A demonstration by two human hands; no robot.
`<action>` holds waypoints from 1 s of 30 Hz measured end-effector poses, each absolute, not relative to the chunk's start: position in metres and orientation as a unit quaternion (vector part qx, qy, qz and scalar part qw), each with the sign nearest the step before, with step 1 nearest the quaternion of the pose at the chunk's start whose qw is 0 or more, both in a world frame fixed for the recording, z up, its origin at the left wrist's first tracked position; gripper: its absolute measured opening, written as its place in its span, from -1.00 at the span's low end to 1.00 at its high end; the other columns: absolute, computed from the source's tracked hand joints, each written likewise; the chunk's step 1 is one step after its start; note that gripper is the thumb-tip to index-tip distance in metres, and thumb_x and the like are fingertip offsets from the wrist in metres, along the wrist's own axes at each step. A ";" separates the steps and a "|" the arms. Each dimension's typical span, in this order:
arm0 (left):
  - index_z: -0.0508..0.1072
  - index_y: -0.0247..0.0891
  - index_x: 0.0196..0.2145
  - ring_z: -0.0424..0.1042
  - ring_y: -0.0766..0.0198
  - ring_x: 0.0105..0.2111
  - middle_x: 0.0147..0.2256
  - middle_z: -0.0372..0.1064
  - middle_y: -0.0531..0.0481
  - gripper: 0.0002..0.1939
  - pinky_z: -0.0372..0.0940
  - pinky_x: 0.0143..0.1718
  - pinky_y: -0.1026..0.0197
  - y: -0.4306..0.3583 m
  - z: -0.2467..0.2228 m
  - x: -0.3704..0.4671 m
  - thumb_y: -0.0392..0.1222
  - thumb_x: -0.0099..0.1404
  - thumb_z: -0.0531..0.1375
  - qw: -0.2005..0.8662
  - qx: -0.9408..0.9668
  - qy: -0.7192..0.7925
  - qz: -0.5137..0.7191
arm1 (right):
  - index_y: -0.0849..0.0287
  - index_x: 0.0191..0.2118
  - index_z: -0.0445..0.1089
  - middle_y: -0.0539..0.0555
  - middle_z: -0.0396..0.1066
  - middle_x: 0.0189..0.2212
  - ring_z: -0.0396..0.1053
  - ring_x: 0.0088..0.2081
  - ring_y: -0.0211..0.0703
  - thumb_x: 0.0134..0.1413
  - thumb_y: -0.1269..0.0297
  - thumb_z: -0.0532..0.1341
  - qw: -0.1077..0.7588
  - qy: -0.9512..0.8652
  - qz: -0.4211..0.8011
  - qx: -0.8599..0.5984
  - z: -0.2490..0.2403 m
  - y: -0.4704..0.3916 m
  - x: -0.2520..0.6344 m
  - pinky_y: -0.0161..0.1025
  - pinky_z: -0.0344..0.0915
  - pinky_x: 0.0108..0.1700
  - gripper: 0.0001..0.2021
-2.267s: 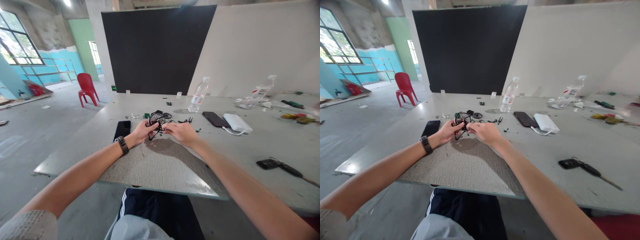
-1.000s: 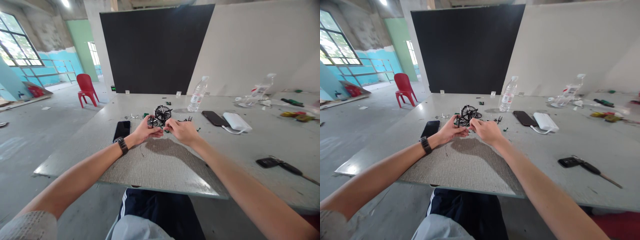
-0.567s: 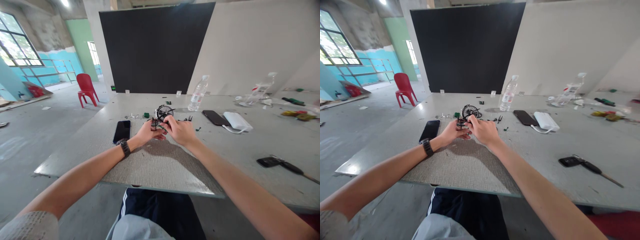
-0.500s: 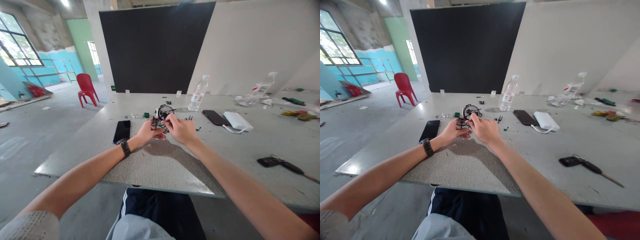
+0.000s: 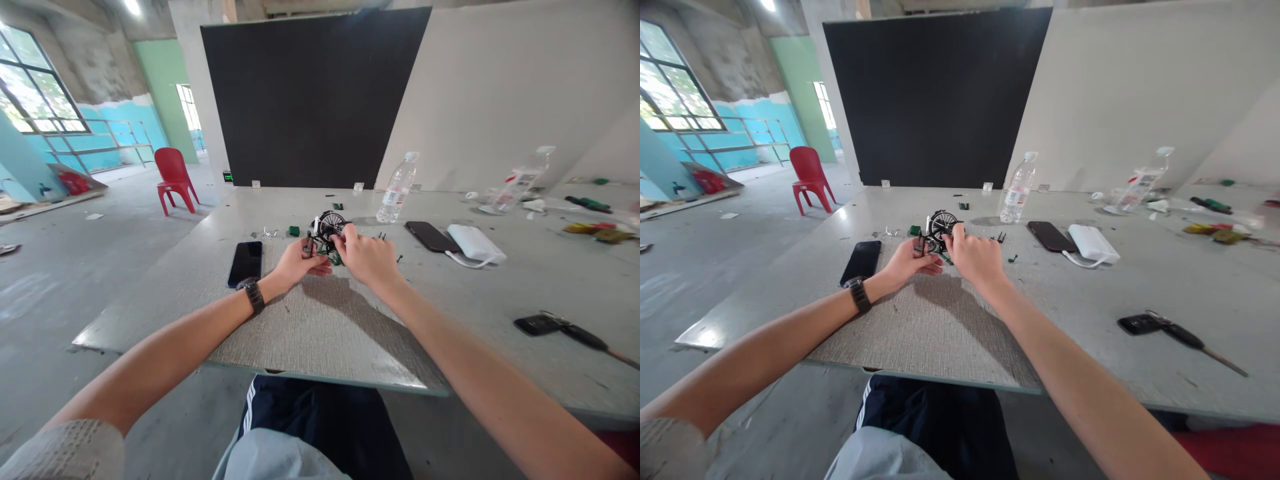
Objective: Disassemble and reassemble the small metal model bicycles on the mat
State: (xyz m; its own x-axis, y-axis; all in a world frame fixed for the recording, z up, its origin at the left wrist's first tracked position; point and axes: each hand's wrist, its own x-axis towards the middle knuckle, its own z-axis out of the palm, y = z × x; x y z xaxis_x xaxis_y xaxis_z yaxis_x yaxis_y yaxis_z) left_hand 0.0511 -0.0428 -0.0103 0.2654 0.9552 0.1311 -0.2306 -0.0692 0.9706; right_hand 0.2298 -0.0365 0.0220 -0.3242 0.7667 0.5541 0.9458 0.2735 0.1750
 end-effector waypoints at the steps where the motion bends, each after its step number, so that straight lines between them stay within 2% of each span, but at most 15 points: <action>1: 0.13 -0.19 -0.31 0.61 0.18 -0.43 -0.41 0.55 -0.07 -0.62 0.51 -0.30 0.12 -0.042 -0.011 0.051 -0.33 0.29 0.34 0.592 0.540 0.335 0.496 | 0.25 -0.08 0.43 0.21 0.47 -0.56 0.29 -0.57 -0.10 0.47 0.02 -0.22 0.179 -0.780 -0.248 -0.546 0.022 -0.036 0.231 -0.20 -0.13 -0.41 -0.44; 3: 0.10 -0.18 -0.32 0.57 0.26 -0.49 -0.40 0.52 -0.02 -0.61 0.46 -0.37 0.19 -0.042 -0.011 0.050 -0.29 0.31 0.33 0.592 0.561 0.326 0.478 | 0.23 -0.10 0.46 0.22 0.49 -0.55 0.31 -0.56 -0.09 0.48 0.01 -0.24 0.172 -0.786 -0.253 -0.537 0.020 -0.035 0.233 -0.20 -0.14 -0.41 -0.42; 6: 0.07 -0.16 -0.33 0.42 0.38 -0.58 -0.44 0.41 0.10 -0.62 0.29 -0.53 0.31 -0.045 -0.009 0.049 -0.18 0.38 0.28 0.602 0.594 0.308 0.436 | 0.21 -0.14 0.48 0.21 0.49 -0.55 0.29 -0.57 -0.12 0.49 -0.01 -0.26 0.177 -0.790 -0.249 -0.532 0.017 -0.034 0.235 -0.20 -0.16 -0.41 -0.38; 9: 0.11 -0.17 -0.32 0.27 0.45 -0.58 -0.47 0.24 0.17 -0.64 0.16 -0.55 0.34 -0.052 -0.005 0.046 -0.06 0.41 0.26 0.634 0.602 0.269 0.405 | 0.19 -0.14 0.50 0.20 0.53 -0.50 0.30 -0.55 -0.14 0.50 -0.01 -0.25 0.194 -0.788 -0.248 -0.529 0.017 -0.032 0.237 -0.20 -0.17 -0.40 -0.38; 13: 0.28 -0.23 -0.25 0.28 0.42 -0.43 -0.34 0.24 0.09 -0.70 0.25 -0.37 0.28 -0.057 0.002 0.042 0.00 0.41 0.27 0.686 0.586 0.198 0.383 | 0.16 -0.15 0.52 0.17 0.55 -0.46 0.30 -0.54 -0.16 0.51 -0.02 -0.21 0.221 -0.774 -0.257 -0.535 0.019 -0.030 0.242 -0.19 -0.20 -0.39 -0.40; 17: 0.40 -0.28 -0.21 0.33 0.36 -0.34 -0.28 0.30 0.01 -0.73 0.29 -0.25 0.22 -0.053 0.002 0.040 -0.01 0.39 0.29 0.672 0.602 0.190 0.388 | 0.16 -0.16 0.54 0.18 0.56 -0.45 0.31 -0.53 -0.14 0.49 -0.02 -0.15 0.235 -0.759 -0.245 -0.556 0.021 -0.029 0.245 -0.18 -0.19 -0.38 -0.44; 21: 0.46 -0.32 -0.23 0.34 0.34 -0.34 -0.30 0.33 -0.01 -0.68 0.28 -0.25 0.21 -0.049 -0.001 0.039 0.03 0.35 0.33 0.652 0.626 0.208 0.374 | 0.13 -0.11 0.54 0.17 0.56 -0.46 0.34 -0.51 -0.08 0.47 -0.04 -0.12 0.219 -0.758 -0.212 -0.576 0.021 -0.031 0.242 -0.18 -0.19 -0.39 -0.46; 25: 0.49 -0.32 -0.25 0.37 0.30 -0.31 -0.28 0.34 -0.05 -0.59 0.28 -0.27 0.20 -0.050 -0.002 0.038 0.15 0.40 0.23 0.660 0.617 0.210 0.372 | 0.11 -0.16 0.54 0.15 0.58 -0.43 0.34 -0.51 -0.11 0.49 -0.05 -0.15 0.228 -0.764 -0.222 -0.561 0.019 -0.032 0.241 -0.17 -0.21 -0.39 -0.44; 30: 0.47 -0.33 -0.34 0.31 0.33 -0.38 -0.39 0.31 0.00 -0.60 0.26 -0.28 0.23 -0.049 -0.003 0.042 0.12 0.36 0.29 0.639 0.633 0.238 0.368 | 0.13 -0.16 0.54 0.16 0.55 -0.46 0.30 -0.53 -0.13 0.48 -0.07 -0.15 0.246 -0.767 -0.196 -0.560 0.020 -0.031 0.240 -0.17 -0.20 -0.41 -0.43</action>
